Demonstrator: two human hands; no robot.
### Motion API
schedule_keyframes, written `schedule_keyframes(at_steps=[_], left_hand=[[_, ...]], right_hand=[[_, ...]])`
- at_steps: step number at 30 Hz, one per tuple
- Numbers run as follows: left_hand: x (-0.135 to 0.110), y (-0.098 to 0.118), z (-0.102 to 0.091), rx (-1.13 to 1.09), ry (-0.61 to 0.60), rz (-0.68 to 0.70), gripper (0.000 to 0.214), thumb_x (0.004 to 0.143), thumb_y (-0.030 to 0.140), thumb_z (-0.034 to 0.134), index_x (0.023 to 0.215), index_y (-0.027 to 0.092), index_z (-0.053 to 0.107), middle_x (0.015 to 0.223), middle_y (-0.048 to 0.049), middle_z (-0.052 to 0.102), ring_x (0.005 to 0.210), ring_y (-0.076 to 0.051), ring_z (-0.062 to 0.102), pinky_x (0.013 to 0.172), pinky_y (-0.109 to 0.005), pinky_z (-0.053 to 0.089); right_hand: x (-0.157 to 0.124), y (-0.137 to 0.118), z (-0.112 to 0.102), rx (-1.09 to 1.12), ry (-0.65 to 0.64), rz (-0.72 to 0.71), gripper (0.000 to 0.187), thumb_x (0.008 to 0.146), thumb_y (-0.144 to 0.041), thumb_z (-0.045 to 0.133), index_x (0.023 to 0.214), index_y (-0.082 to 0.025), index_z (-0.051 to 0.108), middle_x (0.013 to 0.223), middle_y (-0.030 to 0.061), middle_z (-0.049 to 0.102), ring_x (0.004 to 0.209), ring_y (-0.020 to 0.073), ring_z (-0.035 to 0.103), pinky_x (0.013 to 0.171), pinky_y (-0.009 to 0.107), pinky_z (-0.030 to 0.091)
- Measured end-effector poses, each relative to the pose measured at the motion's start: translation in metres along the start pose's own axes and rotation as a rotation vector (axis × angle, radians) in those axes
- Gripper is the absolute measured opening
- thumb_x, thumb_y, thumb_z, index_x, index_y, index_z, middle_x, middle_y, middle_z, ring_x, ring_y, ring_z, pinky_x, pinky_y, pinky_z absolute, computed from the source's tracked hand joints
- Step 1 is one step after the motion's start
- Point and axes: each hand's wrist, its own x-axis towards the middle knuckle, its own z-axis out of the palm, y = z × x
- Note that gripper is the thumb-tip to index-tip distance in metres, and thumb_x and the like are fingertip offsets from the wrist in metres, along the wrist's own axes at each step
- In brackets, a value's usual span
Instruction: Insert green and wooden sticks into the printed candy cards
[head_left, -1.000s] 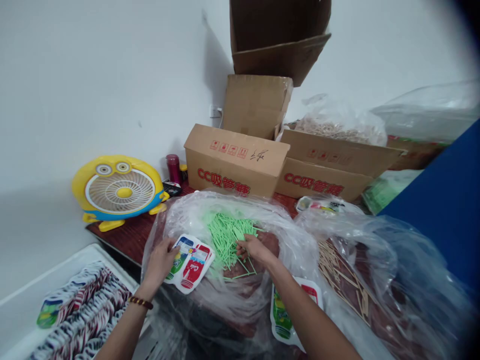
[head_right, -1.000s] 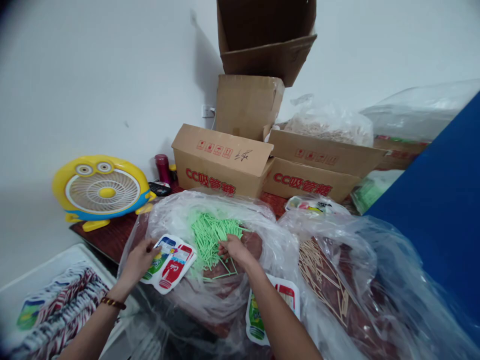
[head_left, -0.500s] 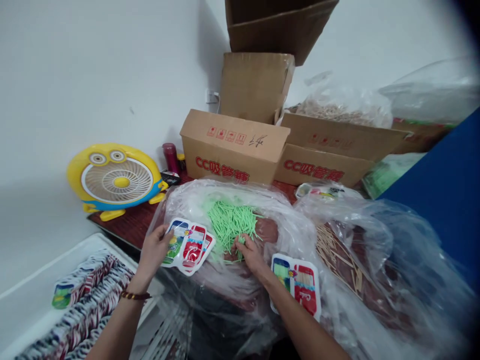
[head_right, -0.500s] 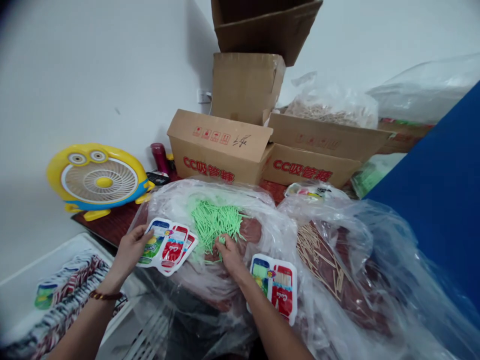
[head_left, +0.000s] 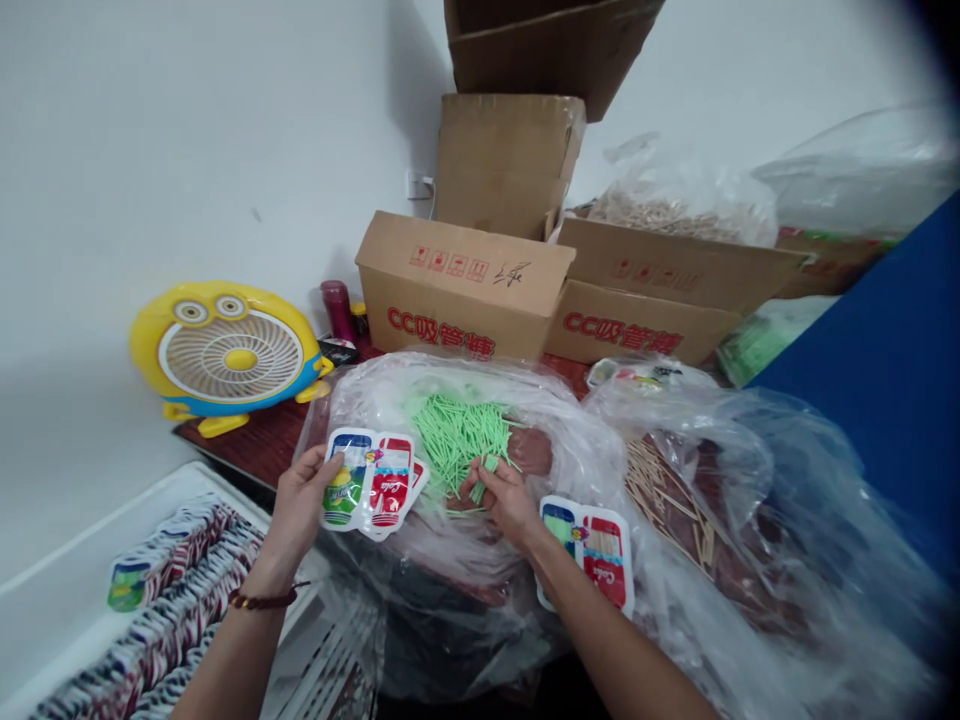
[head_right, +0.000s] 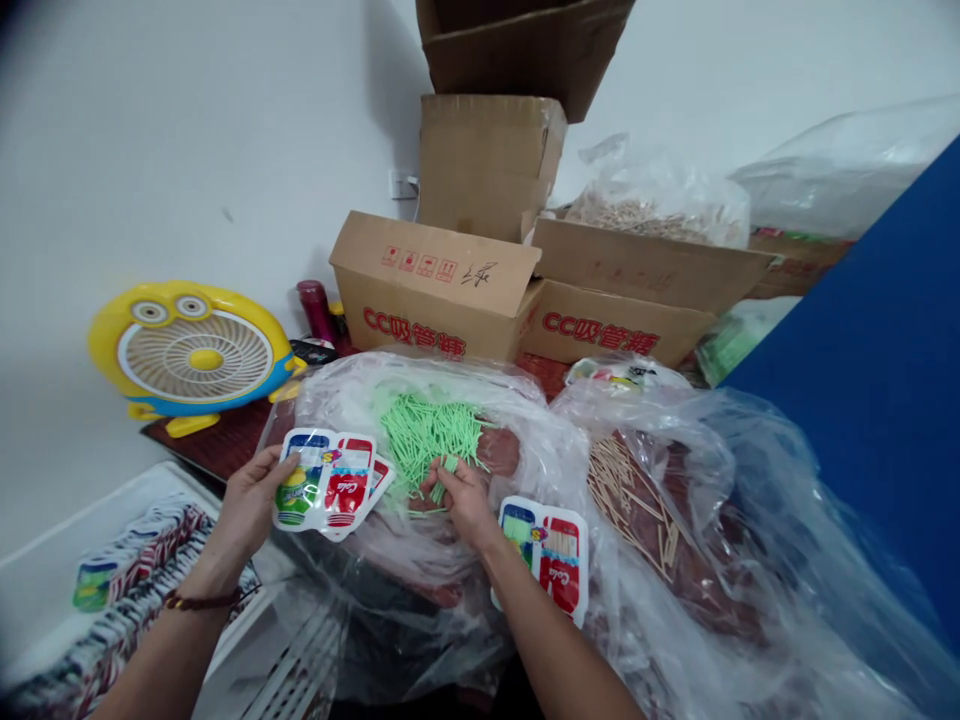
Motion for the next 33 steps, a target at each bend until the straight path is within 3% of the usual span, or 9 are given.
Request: schedule_keyframes(at_steps=[3,8,16,20,24,29,33], left_hand=[[-0.001,-0.007,0.005,-0.014,-0.06,-0.069,0.04,0.068,0.043,0.073,0.096,0.018,0.06,0.068,0.0032,0.069,0.05,-0.015,0.063,0.05,-0.025,0.051],[0.002,-0.018,0.012,0.076,-0.094,-0.117,0.041,0.064,0.042,0.078,0.092,0.017,0.062,0.067,0.0022,0.071,0.053,-0.017,0.065,0.051,-0.026,0.052],[-0.009,0.002,0.016,-0.149,-0.096,-0.127,0.037,0.057,0.032,0.084,0.082,0.018,0.061,0.064,0.0042,0.071,0.05,-0.015,0.065,0.049,-0.023,0.051],[-0.021,0.006,0.017,-0.206,-0.092,-0.178,0.033,0.06,0.028,0.083,0.083,0.019,0.061,0.067,0.0039,0.072,0.054,-0.016,0.068,0.054,-0.026,0.055],[-0.033,0.001,0.021,-0.224,-0.084,-0.226,0.032,0.062,0.028,0.082,0.085,0.018,0.062,0.071,0.0017,0.075,0.057,-0.017,0.069,0.056,-0.027,0.057],[-0.045,-0.005,0.021,-0.227,-0.101,-0.243,0.033,0.061,0.028,0.082,0.084,0.017,0.061,0.071,0.0004,0.074,0.056,-0.017,0.069,0.056,-0.027,0.056],[-0.05,-0.011,0.022,-0.21,-0.13,-0.269,0.033,0.063,0.028,0.081,0.088,0.018,0.062,0.073,0.0007,0.075,0.058,-0.018,0.069,0.057,-0.027,0.056]], right_hand=[[-0.007,0.0,0.0,-0.048,-0.046,-0.013,0.02,0.082,-0.04,0.052,0.089,-0.021,0.054,0.079,0.0018,0.064,0.076,0.017,0.06,0.073,0.029,0.046],[-0.017,0.01,0.0,-0.333,-0.1,-0.075,0.018,0.085,-0.036,0.048,0.085,-0.02,0.056,0.082,0.0014,0.066,0.082,0.0171,0.06,0.08,0.03,0.044],[0.004,-0.001,-0.018,-0.63,-0.069,-0.129,0.03,0.092,-0.036,0.033,0.099,-0.018,0.056,0.082,0.0039,0.064,0.074,0.0175,0.059,0.069,0.029,0.046],[0.001,-0.011,-0.027,-0.943,-0.246,-0.149,0.011,0.083,-0.017,0.049,0.085,-0.017,0.06,0.087,0.0063,0.064,0.083,0.0206,0.057,0.077,0.032,0.043],[-0.005,-0.009,-0.02,-1.18,-0.384,-0.151,0.019,0.08,-0.006,0.048,0.089,-0.015,0.061,0.096,0.0125,0.063,0.095,0.025,0.056,0.088,0.038,0.041],[-0.003,-0.005,-0.017,-1.167,-0.35,-0.147,0.015,0.083,-0.009,0.047,0.087,-0.016,0.059,0.103,0.0142,0.061,0.105,0.0258,0.052,0.095,0.041,0.037],[0.004,-0.002,-0.029,-0.959,-0.218,-0.128,0.015,0.082,-0.015,0.049,0.094,-0.016,0.057,0.095,0.0096,0.062,0.09,0.0219,0.056,0.083,0.036,0.043]])
